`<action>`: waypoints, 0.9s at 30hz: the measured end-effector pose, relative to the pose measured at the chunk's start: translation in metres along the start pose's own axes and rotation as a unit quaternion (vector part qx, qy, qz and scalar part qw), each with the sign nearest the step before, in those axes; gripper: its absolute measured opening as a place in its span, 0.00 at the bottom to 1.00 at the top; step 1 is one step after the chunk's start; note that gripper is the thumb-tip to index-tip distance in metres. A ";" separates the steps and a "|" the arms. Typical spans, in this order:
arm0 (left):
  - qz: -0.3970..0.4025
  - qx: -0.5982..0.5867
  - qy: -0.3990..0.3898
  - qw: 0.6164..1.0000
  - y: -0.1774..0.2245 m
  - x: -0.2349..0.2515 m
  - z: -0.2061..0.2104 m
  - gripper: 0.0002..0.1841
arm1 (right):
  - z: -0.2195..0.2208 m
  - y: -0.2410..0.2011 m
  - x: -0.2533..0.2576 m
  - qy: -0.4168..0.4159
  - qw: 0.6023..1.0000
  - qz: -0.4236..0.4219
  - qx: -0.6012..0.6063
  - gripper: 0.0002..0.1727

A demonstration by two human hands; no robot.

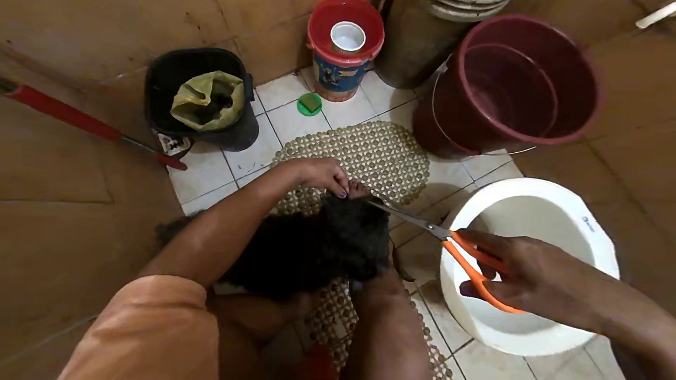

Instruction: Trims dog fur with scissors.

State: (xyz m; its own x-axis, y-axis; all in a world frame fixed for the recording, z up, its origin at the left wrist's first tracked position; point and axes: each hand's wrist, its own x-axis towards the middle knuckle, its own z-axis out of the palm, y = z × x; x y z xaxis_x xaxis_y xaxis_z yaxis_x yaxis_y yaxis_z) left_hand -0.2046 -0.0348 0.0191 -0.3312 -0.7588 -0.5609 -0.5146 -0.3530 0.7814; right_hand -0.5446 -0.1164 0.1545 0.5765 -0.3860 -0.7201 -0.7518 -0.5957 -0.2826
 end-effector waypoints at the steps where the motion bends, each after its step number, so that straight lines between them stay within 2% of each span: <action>1: 0.003 0.012 0.002 1.000 0.001 0.000 -0.002 0.09 | -0.008 -0.005 0.003 -0.022 1.000 0.003 -0.006 0.37; 6: 0.016 0.058 0.001 0.998 0.008 -0.007 -0.008 0.09 | -0.034 -0.028 0.024 -0.087 0.995 -0.007 -0.041 0.33; 10: 0.057 0.063 0.019 0.996 -0.001 -0.017 -0.008 0.07 | -0.046 -0.059 0.044 -0.129 0.988 -0.001 -0.081 0.29; 14: 0.072 0.061 0.048 0.994 -0.011 -0.024 -0.002 0.08 | -0.044 -0.085 0.065 -0.154 0.980 0.008 -0.122 0.33; 27: 0.087 0.139 0.086 0.983 -0.002 -0.037 -0.002 0.09 | -0.034 -0.115 0.095 -0.117 0.974 -0.009 -0.194 0.37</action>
State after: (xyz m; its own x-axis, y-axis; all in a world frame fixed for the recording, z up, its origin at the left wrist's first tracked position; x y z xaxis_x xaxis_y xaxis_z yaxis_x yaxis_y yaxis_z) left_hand -0.1900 -0.0068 0.0393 -0.3073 -0.8842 -0.3519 -0.6665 -0.0639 0.7427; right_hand -0.3928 -0.1086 0.1405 0.4650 -0.2292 -0.8551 -0.5383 -0.8400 -0.0676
